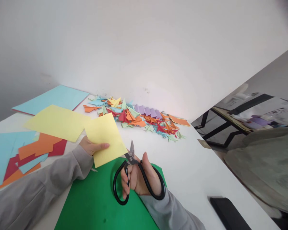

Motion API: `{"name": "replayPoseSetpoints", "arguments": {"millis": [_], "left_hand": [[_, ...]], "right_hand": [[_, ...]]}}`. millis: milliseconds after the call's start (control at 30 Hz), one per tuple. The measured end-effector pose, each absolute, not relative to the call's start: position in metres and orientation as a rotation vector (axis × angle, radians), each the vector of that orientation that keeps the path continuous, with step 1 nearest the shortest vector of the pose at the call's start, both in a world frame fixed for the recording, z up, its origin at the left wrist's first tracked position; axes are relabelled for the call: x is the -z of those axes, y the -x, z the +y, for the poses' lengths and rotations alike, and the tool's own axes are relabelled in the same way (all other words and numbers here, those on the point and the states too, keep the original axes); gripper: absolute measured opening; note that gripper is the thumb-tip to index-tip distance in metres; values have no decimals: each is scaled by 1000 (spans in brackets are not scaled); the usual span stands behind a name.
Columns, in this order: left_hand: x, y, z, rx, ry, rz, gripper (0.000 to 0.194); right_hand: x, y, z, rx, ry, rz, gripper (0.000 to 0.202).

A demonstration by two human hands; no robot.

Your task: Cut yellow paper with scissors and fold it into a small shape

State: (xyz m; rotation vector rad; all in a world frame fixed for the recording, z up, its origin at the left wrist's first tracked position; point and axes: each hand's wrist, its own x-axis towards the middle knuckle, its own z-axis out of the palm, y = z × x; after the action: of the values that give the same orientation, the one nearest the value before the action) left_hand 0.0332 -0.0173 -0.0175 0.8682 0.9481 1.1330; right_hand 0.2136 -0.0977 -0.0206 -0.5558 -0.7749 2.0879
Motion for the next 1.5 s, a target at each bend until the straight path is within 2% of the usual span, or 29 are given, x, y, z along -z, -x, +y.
{"name": "replayPoseSetpoints", "arguments": {"millis": [233,400,600,733,900,1100,1500], "left_hand": [[19,-33,-16,-1125,-885,930,44],[19,-31,-16,-1102,-921,903,42],[18,-32,-17,-1084,-920,897,39],[18,-31,-17,-1092,-912,914,45],[20,-30,-16,-1105,-894,930,47],[18,-29,-14,-1125,-901,911,44],[17,-30,-18,-1022,-922,863,45]], "right_hand": [[19,-213,-99,-2124,449,-752,59],[16,-213,-99,-2256,387,-807,80],[16,-216,-99,-2319,486,-873,89],[26,-218,-98,-2291,509,-872,92],[26,-218,-96,-2215,506,-808,86],[18,-222,-96,-2172,510,-845,61],[24,-218,-98,-2234,527,-843,72]]}}
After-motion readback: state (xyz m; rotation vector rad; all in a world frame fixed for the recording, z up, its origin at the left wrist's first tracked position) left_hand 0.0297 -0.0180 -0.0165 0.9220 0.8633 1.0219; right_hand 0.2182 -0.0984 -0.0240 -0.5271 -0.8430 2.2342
